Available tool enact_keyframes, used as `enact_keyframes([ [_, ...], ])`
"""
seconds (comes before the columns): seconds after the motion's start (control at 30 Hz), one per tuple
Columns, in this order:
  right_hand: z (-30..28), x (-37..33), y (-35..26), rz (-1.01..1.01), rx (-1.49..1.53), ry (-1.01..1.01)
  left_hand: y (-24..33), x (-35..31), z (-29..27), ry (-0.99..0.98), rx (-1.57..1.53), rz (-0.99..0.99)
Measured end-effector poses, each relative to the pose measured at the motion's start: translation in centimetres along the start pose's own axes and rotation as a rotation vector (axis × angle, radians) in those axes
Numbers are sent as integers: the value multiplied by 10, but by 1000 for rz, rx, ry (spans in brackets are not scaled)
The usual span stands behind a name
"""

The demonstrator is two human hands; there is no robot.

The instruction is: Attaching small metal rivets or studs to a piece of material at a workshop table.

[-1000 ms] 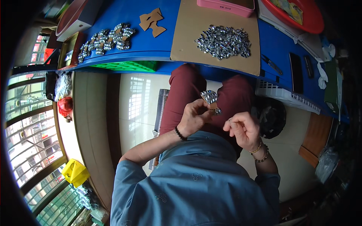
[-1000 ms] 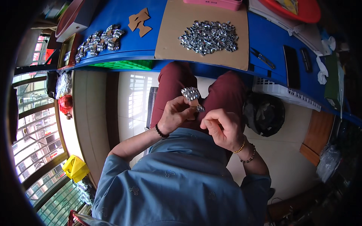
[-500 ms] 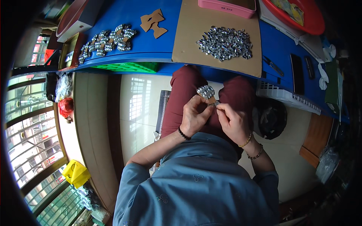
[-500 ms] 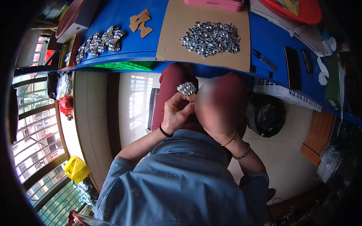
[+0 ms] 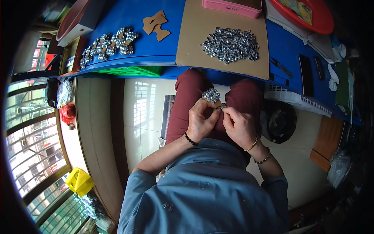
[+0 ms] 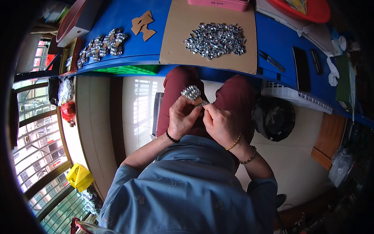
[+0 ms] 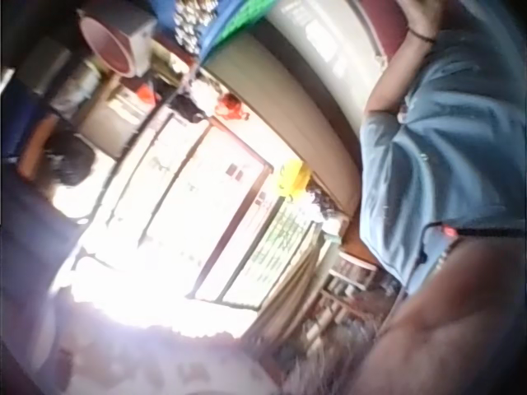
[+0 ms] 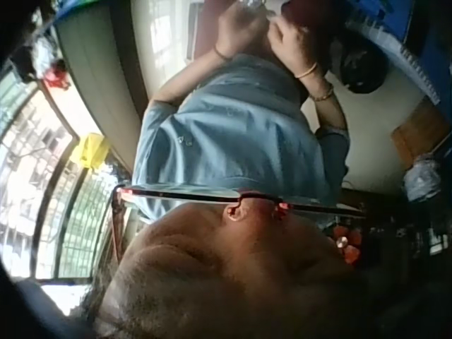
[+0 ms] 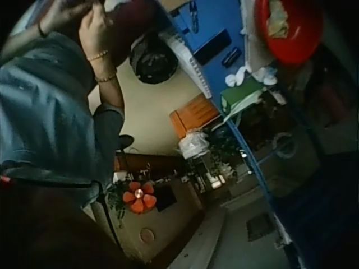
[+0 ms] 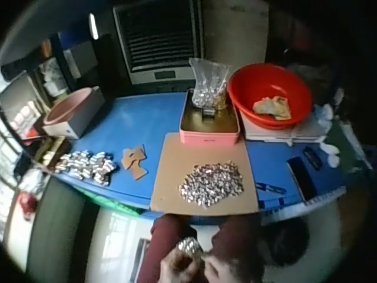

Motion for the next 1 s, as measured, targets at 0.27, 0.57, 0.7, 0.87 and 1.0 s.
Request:
enact_keyframes([
  [0.27,9,2,2,49,-18,-44,6,-6,5,-15,135,192],
  [0.57,-24,6,48,270,171,71,19,1,10,-218,189,164],
  [0.7,-13,0,54,261,423,-79,12,-1,17,-324,119,105],
  [0.87,-31,-8,80,519,971,-40,-7,-5,9,-251,-28,-100],
  [1.0,-10,-14,96,663,974,-150,-3,-5,12,-342,-8,-52],
])
Point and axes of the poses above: each hand's wrist, its own x-axis towards the middle knuckle, its own z-axis out of the palm, y = z × x, the point moved 5 cm from there along x, towards the middle knuckle, and after that the axes turned 15 degrees about -x, right-handed, at the moved point
